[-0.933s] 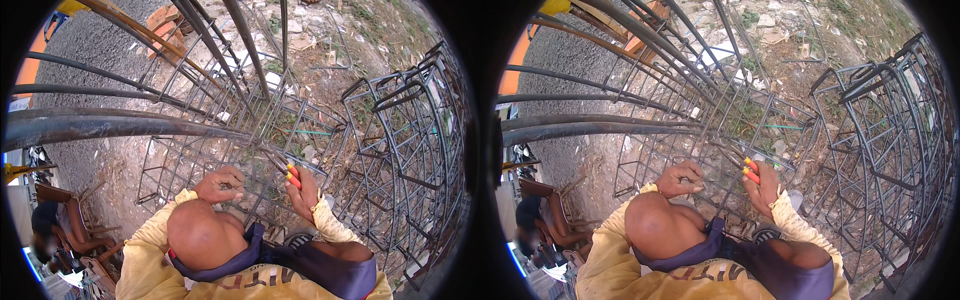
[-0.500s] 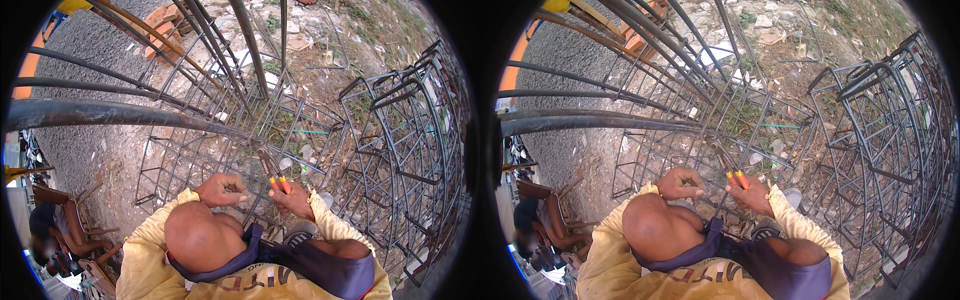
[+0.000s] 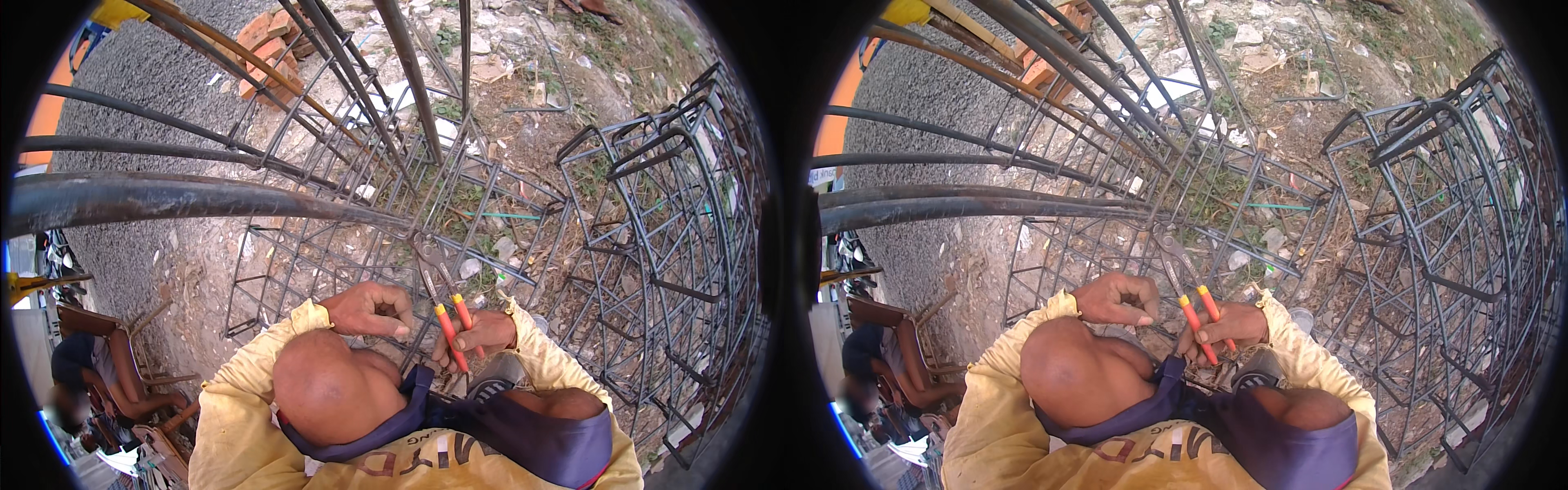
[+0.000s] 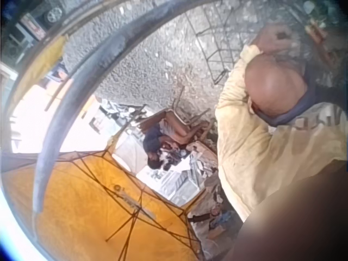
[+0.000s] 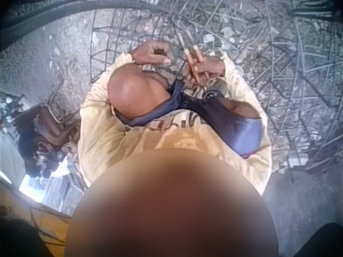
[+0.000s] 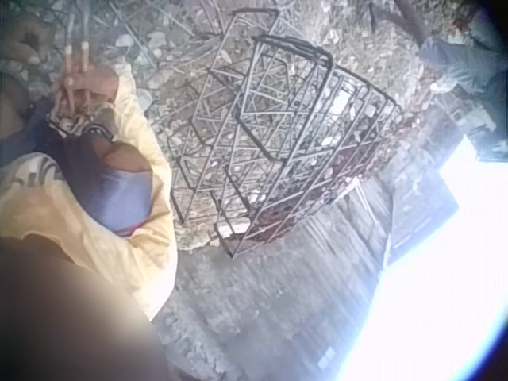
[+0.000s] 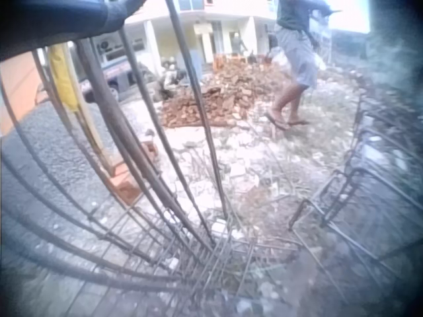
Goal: The person assembles a cylindrical rebar cage by tying horizontal wire ties to vertical steel bars using pliers. The person wraps wire around intersections and twists it to secure the structure.
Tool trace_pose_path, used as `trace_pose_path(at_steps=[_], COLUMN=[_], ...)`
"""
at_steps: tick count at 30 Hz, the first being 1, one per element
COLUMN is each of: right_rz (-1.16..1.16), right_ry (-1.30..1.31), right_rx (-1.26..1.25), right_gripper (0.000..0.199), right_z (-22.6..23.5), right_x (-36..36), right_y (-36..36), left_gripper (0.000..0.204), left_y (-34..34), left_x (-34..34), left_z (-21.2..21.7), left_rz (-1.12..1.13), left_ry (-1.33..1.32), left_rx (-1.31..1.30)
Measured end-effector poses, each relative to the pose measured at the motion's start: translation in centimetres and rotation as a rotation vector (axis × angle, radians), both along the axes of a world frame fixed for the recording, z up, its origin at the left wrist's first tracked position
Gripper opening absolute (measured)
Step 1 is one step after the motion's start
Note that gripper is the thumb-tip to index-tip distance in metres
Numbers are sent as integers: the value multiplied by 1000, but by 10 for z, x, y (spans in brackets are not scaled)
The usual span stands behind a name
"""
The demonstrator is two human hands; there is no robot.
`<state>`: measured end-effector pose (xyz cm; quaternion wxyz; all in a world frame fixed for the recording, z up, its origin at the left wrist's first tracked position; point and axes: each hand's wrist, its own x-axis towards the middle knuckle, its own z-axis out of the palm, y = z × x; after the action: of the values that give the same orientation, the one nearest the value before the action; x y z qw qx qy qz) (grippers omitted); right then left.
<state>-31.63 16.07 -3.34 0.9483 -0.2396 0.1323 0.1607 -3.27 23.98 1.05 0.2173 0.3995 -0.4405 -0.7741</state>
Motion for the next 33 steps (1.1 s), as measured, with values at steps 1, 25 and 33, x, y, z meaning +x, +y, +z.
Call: trace_pose_path(at_steps=[1, 25, 33], right_rz=[-48, -463, -517], right_ry=[23, 538, 502], right_rx=[-73, -1777, -1760], right_gripper=[43, 62, 52], right_z=[0, 3, -9], right_x=[-2, 0, 0], right_y=[-3, -3, -5], left_gripper=[10, 35, 53], left_y=[-1, 29, 58], left_x=[0, -24, -29], left_z=[-1, -66, -90], left_rz=[8, 345, 421], left_ry=[6, 457, 852], left_rx=[10, 640, 713])
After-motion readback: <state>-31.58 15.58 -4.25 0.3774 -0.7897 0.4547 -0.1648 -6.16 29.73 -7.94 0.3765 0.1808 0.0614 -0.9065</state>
